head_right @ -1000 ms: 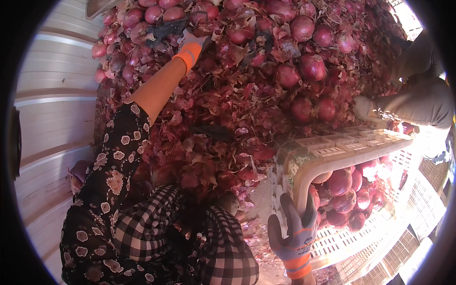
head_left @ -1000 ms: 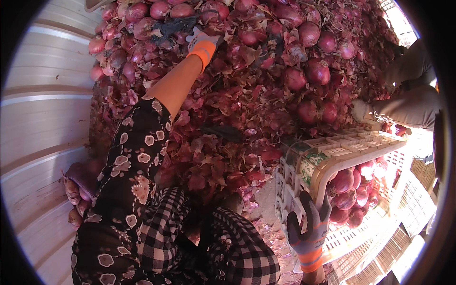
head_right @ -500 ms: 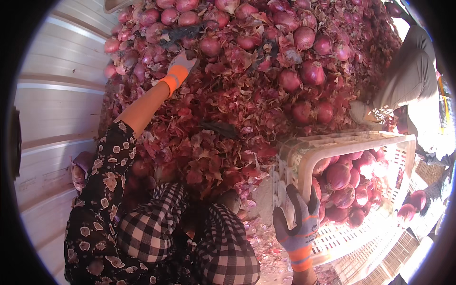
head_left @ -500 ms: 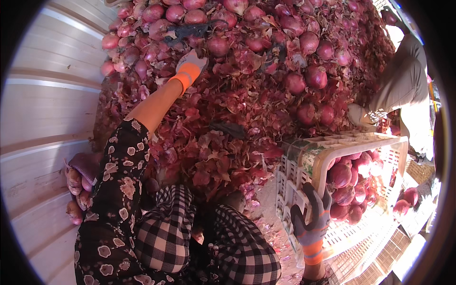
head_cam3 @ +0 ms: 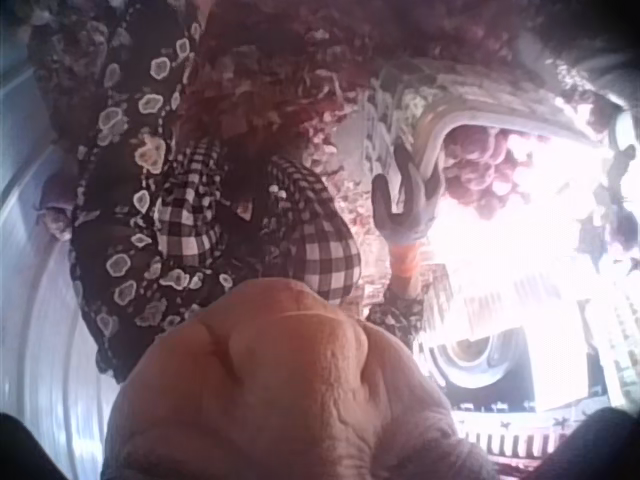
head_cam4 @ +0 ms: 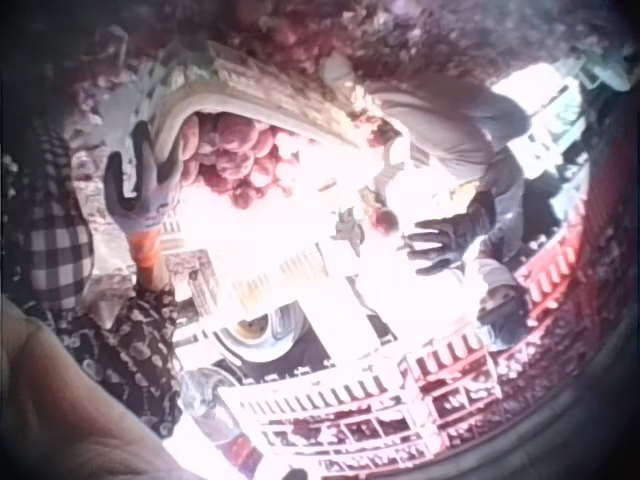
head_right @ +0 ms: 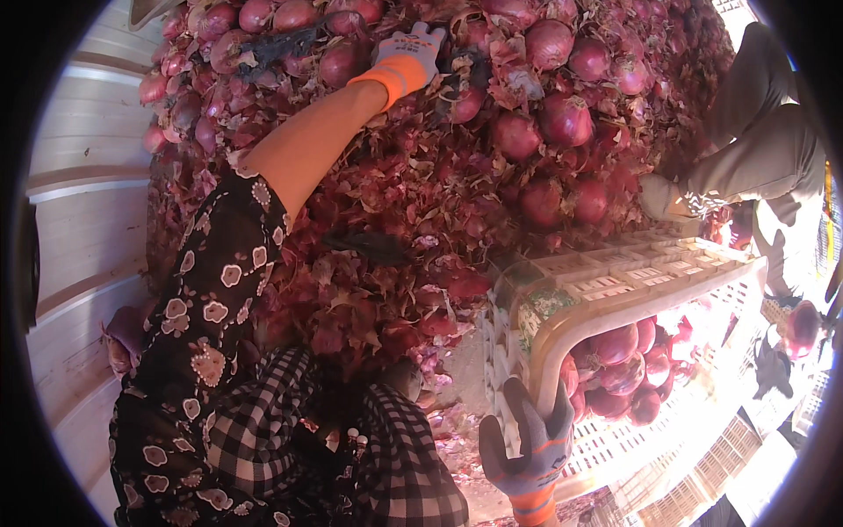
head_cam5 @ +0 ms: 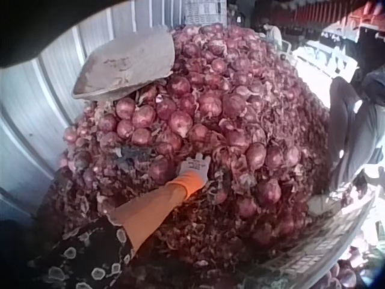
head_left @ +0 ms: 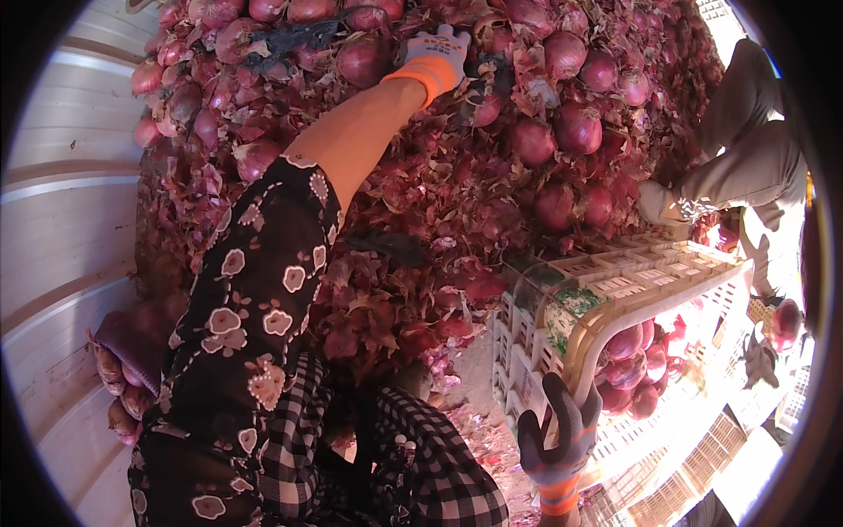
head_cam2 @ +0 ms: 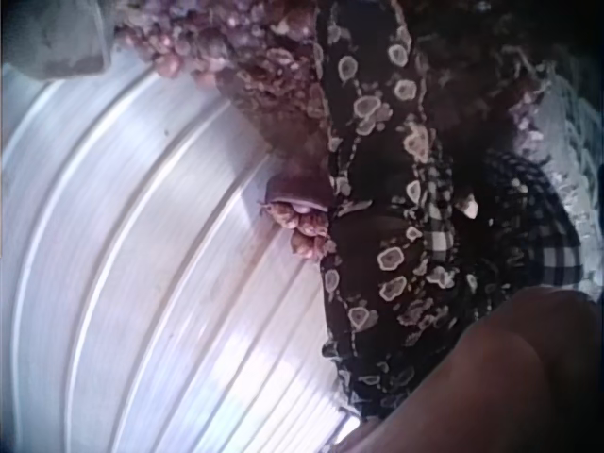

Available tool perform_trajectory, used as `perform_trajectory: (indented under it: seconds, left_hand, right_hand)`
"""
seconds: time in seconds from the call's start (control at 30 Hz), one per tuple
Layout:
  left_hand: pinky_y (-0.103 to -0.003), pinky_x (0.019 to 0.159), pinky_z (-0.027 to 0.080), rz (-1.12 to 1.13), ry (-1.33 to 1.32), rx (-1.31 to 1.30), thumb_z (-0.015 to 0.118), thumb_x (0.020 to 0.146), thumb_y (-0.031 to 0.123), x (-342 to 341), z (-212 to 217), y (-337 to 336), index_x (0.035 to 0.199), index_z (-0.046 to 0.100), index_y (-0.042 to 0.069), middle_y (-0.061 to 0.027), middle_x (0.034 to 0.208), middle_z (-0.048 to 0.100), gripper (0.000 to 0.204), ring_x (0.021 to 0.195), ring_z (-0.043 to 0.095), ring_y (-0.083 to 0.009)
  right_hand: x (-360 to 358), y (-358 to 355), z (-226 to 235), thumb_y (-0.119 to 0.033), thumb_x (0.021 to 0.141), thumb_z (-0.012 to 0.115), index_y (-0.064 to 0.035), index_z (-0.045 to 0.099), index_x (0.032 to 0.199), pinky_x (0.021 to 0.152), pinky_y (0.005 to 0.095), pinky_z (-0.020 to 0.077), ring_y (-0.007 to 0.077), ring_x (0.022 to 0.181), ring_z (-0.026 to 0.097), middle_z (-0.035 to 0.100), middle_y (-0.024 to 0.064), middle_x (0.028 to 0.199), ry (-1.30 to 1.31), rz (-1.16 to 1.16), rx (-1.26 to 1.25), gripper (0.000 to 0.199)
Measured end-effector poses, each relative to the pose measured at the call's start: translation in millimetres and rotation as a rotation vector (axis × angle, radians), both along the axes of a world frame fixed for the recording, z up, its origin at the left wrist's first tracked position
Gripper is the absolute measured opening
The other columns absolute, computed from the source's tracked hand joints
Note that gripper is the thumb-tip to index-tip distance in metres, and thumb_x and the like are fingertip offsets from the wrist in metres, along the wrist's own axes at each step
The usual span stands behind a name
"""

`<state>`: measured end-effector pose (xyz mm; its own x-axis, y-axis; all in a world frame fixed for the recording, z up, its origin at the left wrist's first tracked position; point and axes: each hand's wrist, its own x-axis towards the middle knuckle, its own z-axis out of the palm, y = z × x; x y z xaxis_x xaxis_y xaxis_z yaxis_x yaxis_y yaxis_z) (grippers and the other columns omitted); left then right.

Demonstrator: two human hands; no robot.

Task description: The person carries a crate of onions and then sorts individual onions from a large pile on the floor, removing loose skins by hand and using a knife to trim the ends before placing them into a purple mesh bag and empty plastic crates.

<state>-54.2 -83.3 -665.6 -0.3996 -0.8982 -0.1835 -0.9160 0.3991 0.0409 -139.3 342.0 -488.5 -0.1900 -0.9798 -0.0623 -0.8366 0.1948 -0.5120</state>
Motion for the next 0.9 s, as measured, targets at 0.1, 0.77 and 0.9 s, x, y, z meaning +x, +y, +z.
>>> perform_trajectory:
  seconds: [0.1,0.77,0.9]
  left_hand:
    - [-0.048,0.085,0.048,-0.032,0.151,0.054,0.067,0.071,0.035,26,3,-17,0.135,0.038,0.016,-0.0103,0.130,0.048,0.074,0.106,0.056,-0.0315]
    - [-0.029,0.072,0.052,-0.121,1.061,0.673,0.053,0.091,0.020,98,167,237,0.107,0.057,0.000,-0.0088,0.095,0.062,0.026,0.085,0.061,-0.0149]
    - [-0.024,0.055,0.049,0.145,1.172,1.024,0.050,0.094,0.022,94,184,264,0.104,0.056,-0.002,-0.0075,0.086,0.061,0.026,0.073,0.060,-0.0122]
  right_hand:
    - [-2,-2,0,-0.004,0.063,0.068,-0.0058,0.058,0.114,0.082,0.0409,0.0453,0.0376,0.100,0.054,0.051,0.0234,0.115,-0.006,0.025,-0.028,0.053]
    - [88,-71,-22,-0.018,0.066,0.079,-0.0005,0.030,0.137,0.097,0.0390,0.0394,0.0321,0.117,0.046,0.043,0.0200,0.128,-1.107,-0.297,-0.474,0.088]
    - [21,6,37,-0.003,0.067,0.076,0.0016,0.032,0.137,0.097,0.0331,0.0406,0.0242,0.119,0.048,0.047,0.0159,0.130,-1.073,-0.143,-0.375,0.083]
